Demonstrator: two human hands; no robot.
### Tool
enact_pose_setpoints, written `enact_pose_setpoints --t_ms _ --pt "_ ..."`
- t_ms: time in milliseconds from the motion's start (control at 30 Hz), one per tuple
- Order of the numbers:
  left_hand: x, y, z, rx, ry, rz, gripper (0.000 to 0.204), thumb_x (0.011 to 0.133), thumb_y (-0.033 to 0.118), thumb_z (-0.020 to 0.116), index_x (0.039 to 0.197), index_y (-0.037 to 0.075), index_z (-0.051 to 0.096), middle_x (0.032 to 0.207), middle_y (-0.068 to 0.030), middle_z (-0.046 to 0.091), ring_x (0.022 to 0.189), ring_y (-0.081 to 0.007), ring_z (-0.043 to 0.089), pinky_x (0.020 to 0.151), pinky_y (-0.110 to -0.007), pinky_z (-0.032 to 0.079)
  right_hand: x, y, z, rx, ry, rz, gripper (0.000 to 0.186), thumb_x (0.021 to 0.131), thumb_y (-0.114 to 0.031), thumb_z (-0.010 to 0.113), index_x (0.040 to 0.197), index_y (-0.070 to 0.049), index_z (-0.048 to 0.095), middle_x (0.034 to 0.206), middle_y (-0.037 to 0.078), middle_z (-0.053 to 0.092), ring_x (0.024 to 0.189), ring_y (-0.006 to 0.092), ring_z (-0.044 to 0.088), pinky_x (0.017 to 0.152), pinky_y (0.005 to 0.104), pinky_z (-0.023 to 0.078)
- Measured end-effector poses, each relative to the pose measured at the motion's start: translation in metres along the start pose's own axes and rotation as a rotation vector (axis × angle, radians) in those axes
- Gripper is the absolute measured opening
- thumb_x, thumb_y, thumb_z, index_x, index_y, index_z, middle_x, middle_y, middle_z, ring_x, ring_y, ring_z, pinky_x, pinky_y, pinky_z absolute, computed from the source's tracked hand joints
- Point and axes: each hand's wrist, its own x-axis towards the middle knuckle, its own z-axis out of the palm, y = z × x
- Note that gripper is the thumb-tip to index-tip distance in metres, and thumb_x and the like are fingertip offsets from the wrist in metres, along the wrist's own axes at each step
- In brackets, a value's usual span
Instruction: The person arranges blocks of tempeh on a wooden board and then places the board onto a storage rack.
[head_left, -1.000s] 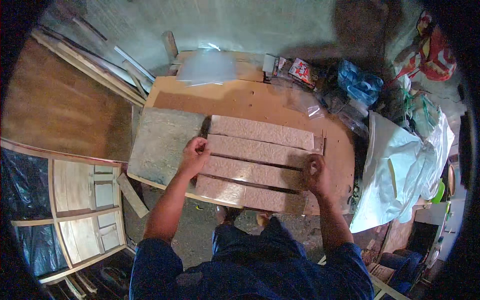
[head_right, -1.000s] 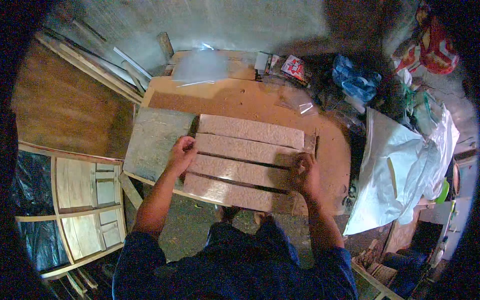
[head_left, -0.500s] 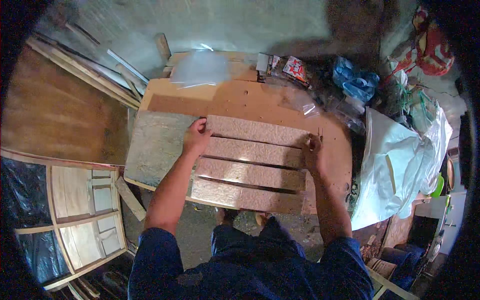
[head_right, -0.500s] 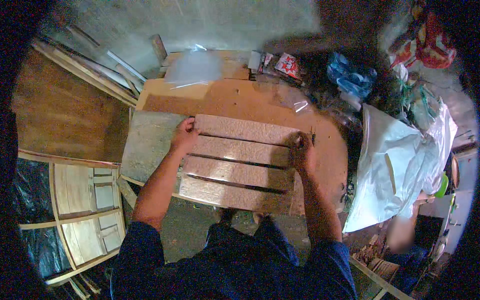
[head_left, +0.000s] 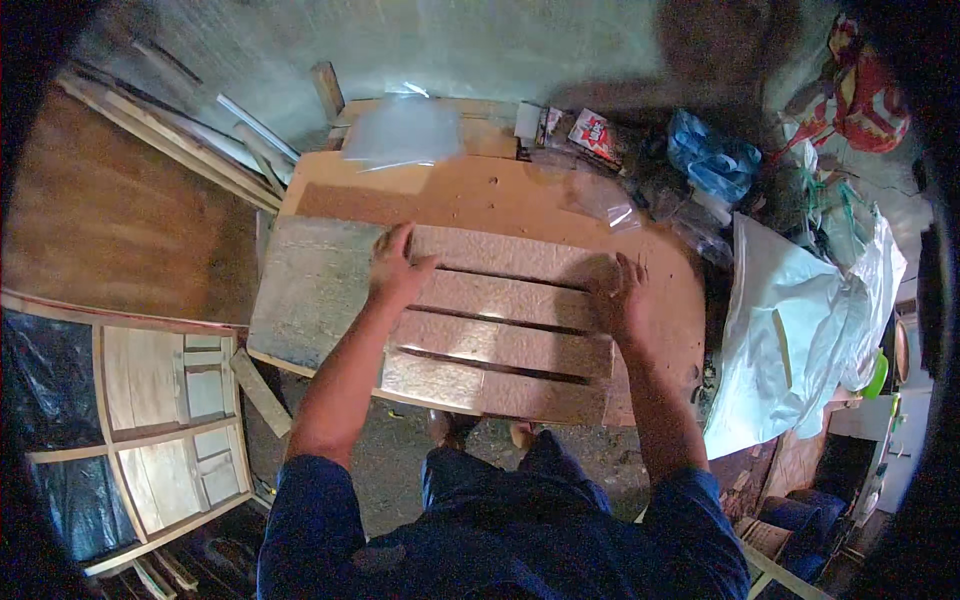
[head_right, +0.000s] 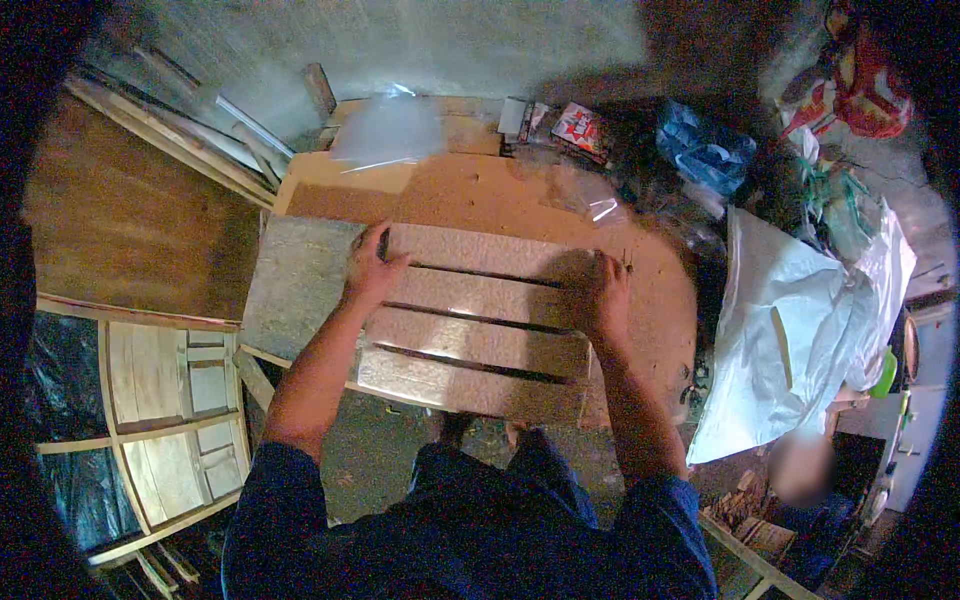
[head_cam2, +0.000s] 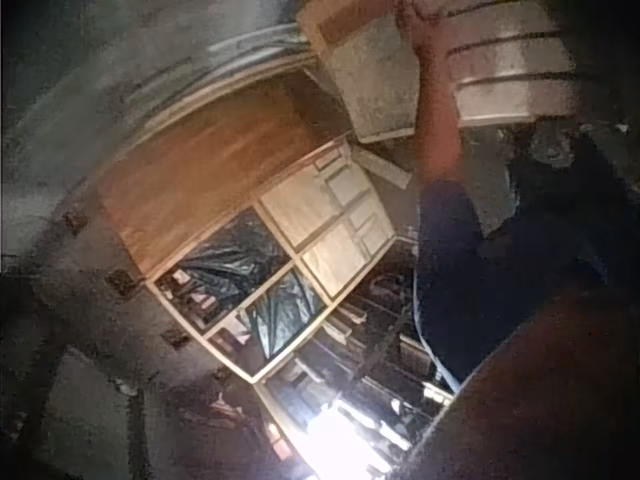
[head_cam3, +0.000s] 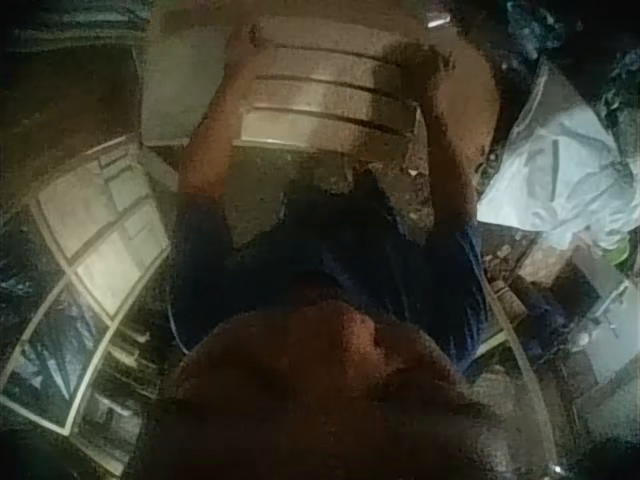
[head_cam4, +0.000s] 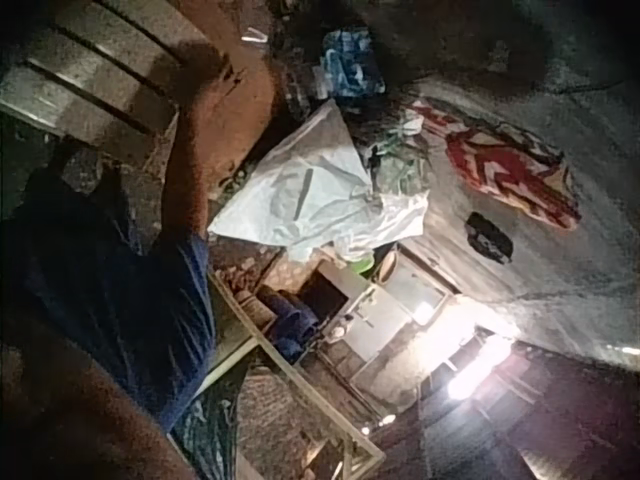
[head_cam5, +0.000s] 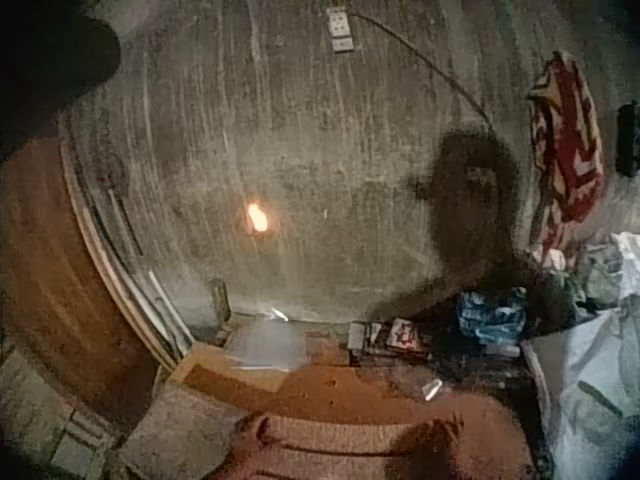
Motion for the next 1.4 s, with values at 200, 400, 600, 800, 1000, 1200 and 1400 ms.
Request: enact_pose_setpoints --t_ms 200,400,600,800,1000,1200,1400 --pt "0.026 0.047 0.0 0.216 -0.349 0.274 0.08 0.068 0.053 0.078 0.133 0.013 0.053 0.137 -0.0163 0.049 0.132 -0.0353 0.041 0.109 -0.058 0.024 0.04 -0.051 0.006 -0.323 -0.371 -0.176 0.084 0.077 -0.062 0.067 0.137 -0.007 0.047 0.134 0.022 0.052 0.128 0.0412 0.044 0.108 0.0516 0.033" --pt "0.04 0.042 0.017 0.309 -0.488 0.196 0.087 0.066 0.063 0.075 0.135 0.015 0.052 0.142 -0.0164 0.046 0.134 -0.0372 0.039 0.111 -0.057 0.021 0.057 -0.047 0.017 -0.367 -0.603 -0.148 0.091 0.077 -0.073 0.059 0.138 -0.006 0.045 0.136 0.023 0.05 0.128 0.0409 0.045 0.11 0.0538 0.03" --pt "0.038 0.036 0.02 0.342 -0.489 0.177 0.091 0.067 0.062 0.075 0.14 0.016 0.045 0.147 -0.0156 0.04 0.14 -0.0359 0.029 0.113 -0.059 0.018 0.05 -0.053 0.014 -0.357 -0.519 -0.178 0.084 0.081 -0.066 0.06 0.137 -0.006 0.047 0.137 0.022 0.049 0.13 0.0395 0.043 0.112 0.0527 0.028" --pt "-0.014 0.03 -0.011 0.242 -0.258 0.212 0.077 0.077 0.046 0.074 0.141 0.014 0.044 0.145 -0.017 0.038 0.137 -0.0387 0.03 0.113 -0.057 0.019 0.003 -0.031 -0.004 -0.194 -0.076 -0.277 0.064 0.082 -0.035 0.072 0.134 -0.006 0.049 0.126 0.019 0.054 0.123 0.0377 0.047 0.104 0.0491 0.038" --pt "-0.113 0.016 -0.05 0.128 -0.116 0.128 0.069 0.082 0.029 0.073 0.141 0.013 0.043 0.144 -0.0197 0.037 0.133 -0.0394 0.035 0.106 -0.055 0.029 -0.116 -0.009 -0.03 0.167 -0.061 0.112 0.053 0.08 -0.012 0.074 0.128 -0.003 0.053 0.116 0.016 0.058 0.106 0.0338 0.058 0.091 0.0389 0.048" --pt "-0.154 0.012 -0.052 0.058 -0.065 0.02 0.069 0.083 0.032 0.071 0.144 0.014 0.042 0.148 -0.0211 0.036 0.135 -0.0419 0.035 0.11 -0.054 0.027 -0.139 0.005 -0.021 0.199 -0.089 0.141 0.042 0.086 -0.012 0.068 0.125 -0.003 0.054 0.118 0.017 0.058 0.104 0.0314 0.059 0.09 0.038 0.048" --pt "-0.179 0.023 -0.062 0.05 -0.003 -0.097 0.068 0.088 0.035 0.066 0.147 0.014 0.038 0.15 -0.0224 0.033 0.138 -0.0437 0.03 0.111 -0.057 0.023 -0.09 -0.02 -0.045 0.144 -0.101 0.079 0.055 0.079 -0.024 0.074 0.126 -0.003 0.055 0.123 0.022 0.056 0.111 0.041 0.054 0.095 0.0456 0.045"
